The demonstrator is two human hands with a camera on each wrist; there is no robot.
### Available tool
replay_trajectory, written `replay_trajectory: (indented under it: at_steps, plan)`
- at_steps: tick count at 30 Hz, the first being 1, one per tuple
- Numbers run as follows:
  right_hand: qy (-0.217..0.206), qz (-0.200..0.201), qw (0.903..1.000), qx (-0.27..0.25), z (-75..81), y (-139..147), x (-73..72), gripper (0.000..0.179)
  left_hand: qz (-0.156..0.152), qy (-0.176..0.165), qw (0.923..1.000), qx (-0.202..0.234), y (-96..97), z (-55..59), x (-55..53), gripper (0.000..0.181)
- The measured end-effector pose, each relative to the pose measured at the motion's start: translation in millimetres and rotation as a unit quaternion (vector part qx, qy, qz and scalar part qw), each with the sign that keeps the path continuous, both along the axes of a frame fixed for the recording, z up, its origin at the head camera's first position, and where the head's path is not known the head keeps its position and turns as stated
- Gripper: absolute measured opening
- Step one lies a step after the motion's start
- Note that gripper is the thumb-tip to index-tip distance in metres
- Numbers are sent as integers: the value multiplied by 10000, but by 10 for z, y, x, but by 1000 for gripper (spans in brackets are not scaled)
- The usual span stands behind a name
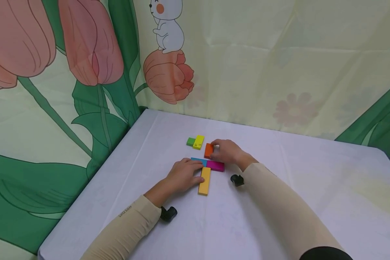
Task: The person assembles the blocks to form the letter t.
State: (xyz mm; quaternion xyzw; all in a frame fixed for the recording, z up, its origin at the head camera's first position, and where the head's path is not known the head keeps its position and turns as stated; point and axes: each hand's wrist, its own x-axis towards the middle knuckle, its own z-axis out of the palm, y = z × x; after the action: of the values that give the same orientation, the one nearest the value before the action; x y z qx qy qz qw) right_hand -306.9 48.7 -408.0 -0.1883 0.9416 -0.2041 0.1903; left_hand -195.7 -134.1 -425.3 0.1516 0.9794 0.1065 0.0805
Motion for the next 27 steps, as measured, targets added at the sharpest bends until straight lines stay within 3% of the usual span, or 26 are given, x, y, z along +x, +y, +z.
replay_trajectory:
  at_steps: [15, 27]
  plan:
    - [260, 264, 9993, 64, -11, 25, 16, 60, 17, -22, 10000, 14, 3, 4, 11, 60]
    - [173, 344, 9992, -93, 10, 56, 46, 60, 1, 4, 10000, -59, 3, 9, 9, 60]
